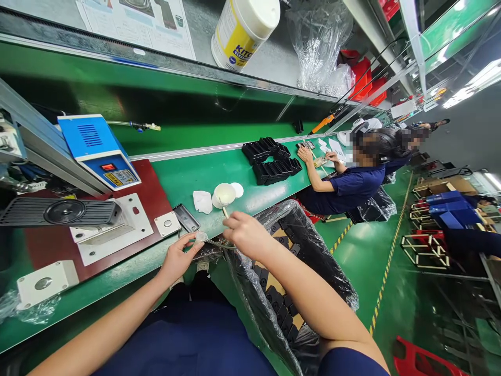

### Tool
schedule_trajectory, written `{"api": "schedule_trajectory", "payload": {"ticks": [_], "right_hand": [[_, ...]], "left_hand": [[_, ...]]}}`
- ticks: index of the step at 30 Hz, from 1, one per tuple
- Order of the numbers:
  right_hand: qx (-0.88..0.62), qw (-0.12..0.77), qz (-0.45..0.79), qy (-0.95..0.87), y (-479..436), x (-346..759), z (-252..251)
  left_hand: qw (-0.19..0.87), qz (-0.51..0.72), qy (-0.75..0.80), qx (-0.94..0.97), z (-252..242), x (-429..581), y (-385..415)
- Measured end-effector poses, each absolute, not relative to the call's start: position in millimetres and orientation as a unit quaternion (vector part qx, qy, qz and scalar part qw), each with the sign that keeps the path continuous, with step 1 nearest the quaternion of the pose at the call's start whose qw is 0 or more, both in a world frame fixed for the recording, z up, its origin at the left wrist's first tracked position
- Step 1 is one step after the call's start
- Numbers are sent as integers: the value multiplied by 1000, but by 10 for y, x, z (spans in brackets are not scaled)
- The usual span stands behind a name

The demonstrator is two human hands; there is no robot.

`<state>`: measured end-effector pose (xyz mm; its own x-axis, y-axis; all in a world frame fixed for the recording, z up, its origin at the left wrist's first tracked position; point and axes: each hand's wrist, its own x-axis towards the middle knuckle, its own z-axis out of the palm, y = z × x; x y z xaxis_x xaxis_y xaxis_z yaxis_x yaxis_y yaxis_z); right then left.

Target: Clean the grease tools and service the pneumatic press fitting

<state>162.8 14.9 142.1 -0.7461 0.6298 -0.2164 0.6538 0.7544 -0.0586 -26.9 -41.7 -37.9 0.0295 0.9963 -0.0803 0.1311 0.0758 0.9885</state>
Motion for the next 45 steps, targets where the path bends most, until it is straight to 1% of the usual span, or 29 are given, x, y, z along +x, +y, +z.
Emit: {"api": "schedule_trajectory", "payload": {"ticks": [1, 2, 4, 5, 6, 7, 10, 12, 16, 22, 26, 37, 41, 45], "right_hand": [[387, 22, -113, 915, 192, 1689, 1389], [442, -72, -184, 875, 247, 1750, 1343], [559, -290, -330, 703, 381, 1860, 1218], [599, -373, -373, 603, 452, 1907, 1146], [623, -431, -393, 522, 522, 1947, 1070], [636, -470, -399, 465, 585, 1980, 994], [653, -525, -400, 371, 729, 2052, 773], [659, -547, -414, 309, 789, 2082, 642], [664, -561, -439, 227, 883, 2134, 435], [673, -564, -440, 189, 1004, 2238, 291], [671, -563, -432, 214, 977, 2327, 358], [639, -595, -353, 336, 573, 2525, 872], [630, -585, -364, 358, 467, 2410, 831], [628, -566, -361, 394, 409, 2224, 622]], "left_hand": [[496, 438, 545, 515, -373, -268, -415], [498, 438, 547, 511, -367, -268, -413], [500, 438, 550, 506, -359, -268, -410], [500, 438, 550, 506, -356, -269, -409], [499, 438, 551, 506, -353, -271, -408], [498, 439, 551, 506, -351, -274, -407], [493, 443, 553, 504, -344, -283, -405], [492, 443, 556, 502, -339, -287, -407], [492, 444, 555, 503, -332, -286, -416], [496, 442, 560, 496, -331, -269, -426], [497, 439, 564, 492, -352, -267, -429], [488, 445, 564, 496, -386, -258, -398], [489, 443, 564, 497, -387, -247, -404], [483, 451, 559, 501, -393, -239, -416]]}}
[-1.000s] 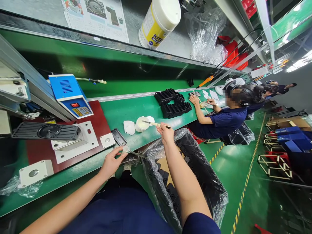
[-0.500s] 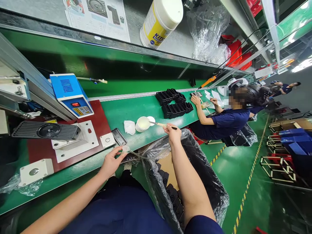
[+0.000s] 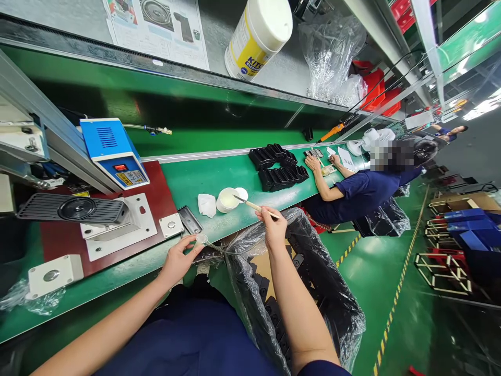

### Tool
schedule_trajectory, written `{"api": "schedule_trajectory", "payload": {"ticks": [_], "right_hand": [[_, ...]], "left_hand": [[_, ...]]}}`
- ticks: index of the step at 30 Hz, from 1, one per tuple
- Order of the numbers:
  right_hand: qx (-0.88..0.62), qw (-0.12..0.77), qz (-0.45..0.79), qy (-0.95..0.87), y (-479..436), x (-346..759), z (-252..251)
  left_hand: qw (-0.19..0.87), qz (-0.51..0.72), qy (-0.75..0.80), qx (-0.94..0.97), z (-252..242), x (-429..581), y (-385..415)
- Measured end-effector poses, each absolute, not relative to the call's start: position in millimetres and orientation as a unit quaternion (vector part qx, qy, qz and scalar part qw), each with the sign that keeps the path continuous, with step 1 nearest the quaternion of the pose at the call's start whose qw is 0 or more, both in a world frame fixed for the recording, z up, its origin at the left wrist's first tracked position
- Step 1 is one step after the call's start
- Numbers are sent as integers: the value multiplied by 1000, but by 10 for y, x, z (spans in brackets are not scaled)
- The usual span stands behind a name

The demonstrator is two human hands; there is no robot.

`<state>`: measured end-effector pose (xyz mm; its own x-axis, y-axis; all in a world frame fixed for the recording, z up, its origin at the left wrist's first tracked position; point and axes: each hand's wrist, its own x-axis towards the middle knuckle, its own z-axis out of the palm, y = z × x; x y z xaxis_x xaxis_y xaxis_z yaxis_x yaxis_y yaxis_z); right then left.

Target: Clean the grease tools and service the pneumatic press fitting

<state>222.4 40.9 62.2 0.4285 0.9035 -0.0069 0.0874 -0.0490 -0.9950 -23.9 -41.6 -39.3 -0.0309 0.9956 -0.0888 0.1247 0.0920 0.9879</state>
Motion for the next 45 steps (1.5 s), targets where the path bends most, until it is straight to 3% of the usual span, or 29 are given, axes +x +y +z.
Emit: {"api": "schedule_trajectory", "payload": {"ticks": [8, 15, 20, 28, 45], "right_hand": [[-638, 474, 330, -509, 258, 2082, 241], [-656, 420, 283, -559, -138, 2302, 558], [-657, 445, 262, -550, -296, 2154, 694], [-620, 440, 224, -610, -336, 1689, 502], [-637, 443, 163, -610, -308, 1878, 377]], "left_hand": [[488, 436, 566, 501, -370, -244, -449], [487, 434, 570, 499, -401, -243, -440], [484, 438, 567, 502, -420, -229, -425], [461, 444, 574, 510, -489, -251, -442], [460, 445, 571, 514, -444, -247, -437]]}}
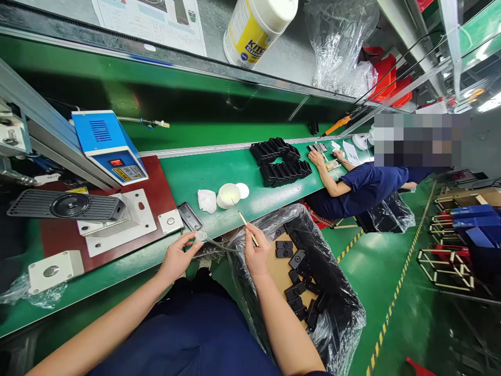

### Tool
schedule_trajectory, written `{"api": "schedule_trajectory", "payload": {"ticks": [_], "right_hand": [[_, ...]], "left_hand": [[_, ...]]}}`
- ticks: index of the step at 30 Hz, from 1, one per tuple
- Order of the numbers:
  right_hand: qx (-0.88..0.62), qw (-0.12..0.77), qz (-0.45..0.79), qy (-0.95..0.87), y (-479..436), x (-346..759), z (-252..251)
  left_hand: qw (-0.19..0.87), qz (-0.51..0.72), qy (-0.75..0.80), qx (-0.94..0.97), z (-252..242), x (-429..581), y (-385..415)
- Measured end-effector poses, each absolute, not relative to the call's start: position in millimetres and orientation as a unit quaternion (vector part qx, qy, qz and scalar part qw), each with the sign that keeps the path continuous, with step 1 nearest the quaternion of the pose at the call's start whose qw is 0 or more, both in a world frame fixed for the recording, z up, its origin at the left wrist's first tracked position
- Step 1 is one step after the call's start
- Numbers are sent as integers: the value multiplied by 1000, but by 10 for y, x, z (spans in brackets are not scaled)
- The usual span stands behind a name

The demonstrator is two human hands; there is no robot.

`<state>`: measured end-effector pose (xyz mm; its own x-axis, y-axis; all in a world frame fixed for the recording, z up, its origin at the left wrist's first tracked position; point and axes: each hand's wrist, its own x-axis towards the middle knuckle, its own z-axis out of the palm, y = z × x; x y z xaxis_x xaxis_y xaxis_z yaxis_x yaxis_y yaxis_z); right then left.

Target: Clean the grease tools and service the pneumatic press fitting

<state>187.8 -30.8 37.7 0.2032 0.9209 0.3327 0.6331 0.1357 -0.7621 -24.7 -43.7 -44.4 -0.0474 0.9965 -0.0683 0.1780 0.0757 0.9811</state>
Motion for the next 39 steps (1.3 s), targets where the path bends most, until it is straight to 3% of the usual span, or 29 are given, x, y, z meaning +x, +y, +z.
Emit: {"api": "schedule_trajectory", "payload": {"ticks": [10, 18, 26, 32, 39], "right_hand": [[-640, 445, 209, -591, -272, 1750, 296], [-616, 367, 181, -673, -193, 2020, 494], [-591, 328, 234, -699, 75, 2313, 624], [-606, 363, 276, -651, 362, 2286, 617], [-687, 464, 321, -459, 438, 2197, 418]], "left_hand": [[453, 445, 569, 523, -472, -231, -451], [455, 451, 576, 508, -450, -238, -461], [456, 448, 583, 501, -457, -217, -458], [444, 443, 588, 511, -474, -225, -463], [440, 445, 593, 506, -498, -215, -468]]}}
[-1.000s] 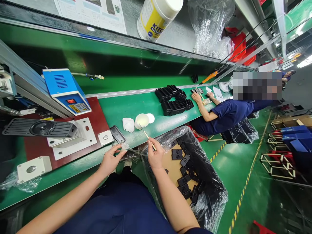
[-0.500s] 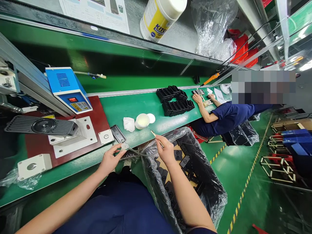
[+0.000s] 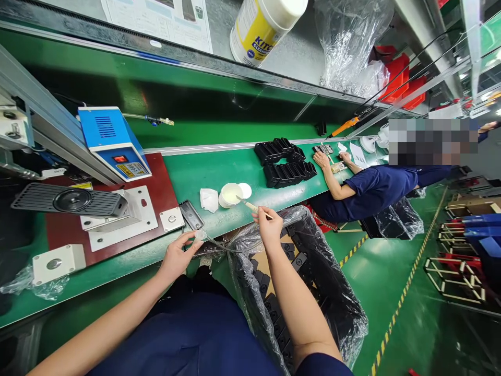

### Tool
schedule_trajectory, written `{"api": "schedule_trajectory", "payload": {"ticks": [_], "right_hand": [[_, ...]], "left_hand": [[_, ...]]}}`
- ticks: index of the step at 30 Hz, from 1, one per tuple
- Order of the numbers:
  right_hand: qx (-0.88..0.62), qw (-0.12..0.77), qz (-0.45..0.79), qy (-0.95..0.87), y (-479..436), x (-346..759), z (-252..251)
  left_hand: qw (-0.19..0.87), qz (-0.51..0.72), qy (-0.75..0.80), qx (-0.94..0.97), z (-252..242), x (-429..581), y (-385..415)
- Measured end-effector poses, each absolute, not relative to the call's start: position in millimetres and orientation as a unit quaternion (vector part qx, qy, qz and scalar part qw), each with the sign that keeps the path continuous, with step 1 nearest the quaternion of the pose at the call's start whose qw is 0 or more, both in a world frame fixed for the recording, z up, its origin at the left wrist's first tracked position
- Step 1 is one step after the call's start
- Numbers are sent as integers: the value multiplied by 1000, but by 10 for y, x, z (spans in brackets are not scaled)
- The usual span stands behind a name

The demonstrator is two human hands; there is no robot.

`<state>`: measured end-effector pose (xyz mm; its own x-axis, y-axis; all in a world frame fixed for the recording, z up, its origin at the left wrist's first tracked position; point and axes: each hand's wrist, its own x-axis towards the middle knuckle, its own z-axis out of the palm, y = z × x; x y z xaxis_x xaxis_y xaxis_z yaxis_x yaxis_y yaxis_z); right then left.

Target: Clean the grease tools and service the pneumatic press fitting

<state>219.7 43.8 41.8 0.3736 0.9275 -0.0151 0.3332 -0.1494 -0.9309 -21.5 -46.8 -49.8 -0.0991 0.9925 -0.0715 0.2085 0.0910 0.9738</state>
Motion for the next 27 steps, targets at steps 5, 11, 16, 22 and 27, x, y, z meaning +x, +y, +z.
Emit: {"api": "schedule_trajectory", "payload": {"ticks": [5, 11, 16, 22, 27], "right_hand": [[-704, 508, 346, -356, 494, 2340, 506], [-697, 526, 357, -333, 393, 2503, 834], [-677, 524, 320, -405, 320, 2445, 948], [-685, 458, 255, -506, 288, 2325, 793], [-672, 408, 192, -587, 219, 2294, 827]], "left_hand": [[446, 448, 587, 506, -485, -178, -458], [455, 455, 574, 506, -448, -155, -425], [450, 461, 573, 507, -389, -145, -412], [440, 466, 573, 511, -386, -169, -453], [440, 462, 580, 506, -410, -184, -497]]}}
